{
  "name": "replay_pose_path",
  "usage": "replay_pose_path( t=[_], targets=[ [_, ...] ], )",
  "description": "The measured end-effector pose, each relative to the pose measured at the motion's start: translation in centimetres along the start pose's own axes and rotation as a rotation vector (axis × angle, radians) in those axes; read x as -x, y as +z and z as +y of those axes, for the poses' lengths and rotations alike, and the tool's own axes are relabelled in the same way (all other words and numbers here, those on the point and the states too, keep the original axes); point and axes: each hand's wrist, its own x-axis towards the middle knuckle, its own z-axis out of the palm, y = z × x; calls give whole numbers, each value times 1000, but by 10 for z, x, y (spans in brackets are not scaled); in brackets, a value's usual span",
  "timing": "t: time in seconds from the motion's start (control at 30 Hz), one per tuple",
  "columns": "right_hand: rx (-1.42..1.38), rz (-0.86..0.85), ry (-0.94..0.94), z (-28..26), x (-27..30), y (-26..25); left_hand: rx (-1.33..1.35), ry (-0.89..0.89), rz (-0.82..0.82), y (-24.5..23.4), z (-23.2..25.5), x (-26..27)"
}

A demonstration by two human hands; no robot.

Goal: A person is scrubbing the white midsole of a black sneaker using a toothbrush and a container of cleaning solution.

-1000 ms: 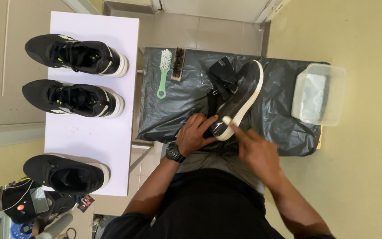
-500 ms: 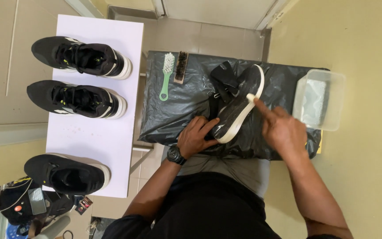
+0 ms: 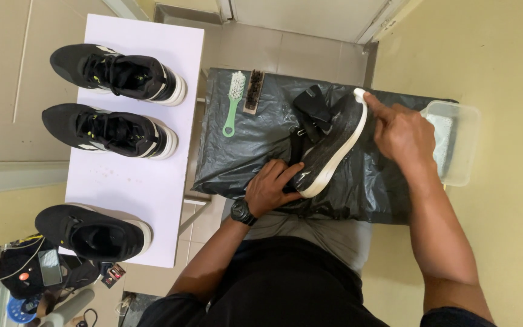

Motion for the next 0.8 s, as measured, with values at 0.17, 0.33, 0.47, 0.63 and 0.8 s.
replay_pose_path(
  t=[0.17, 0.33, 0.47, 0.63, 0.8],
  targets=[
    [-60, -34, 14, 4, 1, 6, -14, -4, 9, -2, 2, -2],
    [-134, -75, 64, -14, 32, -8, -18, -2, 15, -1, 2, -2],
    [-218, -159, 101, -31, 65, -3, -25, -3, 3, 2, 1, 1],
    [-218, -175, 75, -42, 79, -15, -14, -3, -8, 6, -3, 4],
    [-97, -171, 20, -24, 64, -14, -5, -1, 0, 8, -5, 5]
  ],
)
